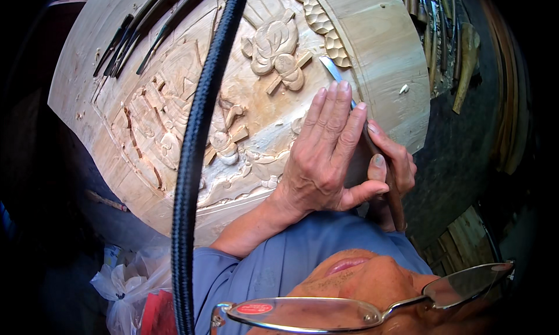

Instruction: The person carves a relief design into a wood panel using a chisel and a gouge, handling different tools from a rack to remove small wood chips.

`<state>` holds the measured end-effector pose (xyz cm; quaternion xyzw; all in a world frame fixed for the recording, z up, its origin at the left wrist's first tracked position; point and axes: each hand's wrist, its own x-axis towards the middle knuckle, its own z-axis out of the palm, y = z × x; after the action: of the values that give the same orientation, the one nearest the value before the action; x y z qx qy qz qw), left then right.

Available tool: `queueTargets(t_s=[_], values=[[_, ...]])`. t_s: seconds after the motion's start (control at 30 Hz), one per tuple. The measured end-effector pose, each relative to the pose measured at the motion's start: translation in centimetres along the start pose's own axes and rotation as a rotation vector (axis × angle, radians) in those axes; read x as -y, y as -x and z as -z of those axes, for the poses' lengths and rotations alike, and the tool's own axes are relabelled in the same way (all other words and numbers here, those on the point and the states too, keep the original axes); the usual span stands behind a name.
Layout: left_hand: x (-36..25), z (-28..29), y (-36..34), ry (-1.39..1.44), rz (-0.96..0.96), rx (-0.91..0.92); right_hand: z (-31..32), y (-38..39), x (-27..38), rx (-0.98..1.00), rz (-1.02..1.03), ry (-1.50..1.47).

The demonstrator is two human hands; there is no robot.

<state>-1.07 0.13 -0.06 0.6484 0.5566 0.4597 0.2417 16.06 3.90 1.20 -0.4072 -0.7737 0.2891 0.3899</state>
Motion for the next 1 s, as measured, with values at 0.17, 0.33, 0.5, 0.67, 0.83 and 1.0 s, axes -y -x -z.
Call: queueTargets(t_s=[0.17,0.33,0.5,0.67,0.83,1.0], values=[[0.4,-0.2,-0.2,-0.017,-0.010,-0.037,-1.1,-1.3,0.2,0.015,0.018,0.044],[-0.1,0.2,-0.1,-0.002,-0.024,-0.061,-0.5,-0.3,0.8,-0.031,0.020,0.078],[0.0,0.3,0.1,-0.007,-0.037,-0.091,-0.3,0.1,1.3,-0.017,-0.050,0.060],[0.1,0.2,0.1,0.005,-0.026,-0.086,-0.6,0.2,1.5,-0.035,-0.067,0.058],[0.1,0.2,0.2,0.016,-0.009,-0.067,-0.8,0.1,1.6,-0.030,-0.050,0.079],[0.0,0.0,0.4,0.026,0.002,-0.046,-0.9,0.3,1.2,-0.024,-0.045,0.064]])
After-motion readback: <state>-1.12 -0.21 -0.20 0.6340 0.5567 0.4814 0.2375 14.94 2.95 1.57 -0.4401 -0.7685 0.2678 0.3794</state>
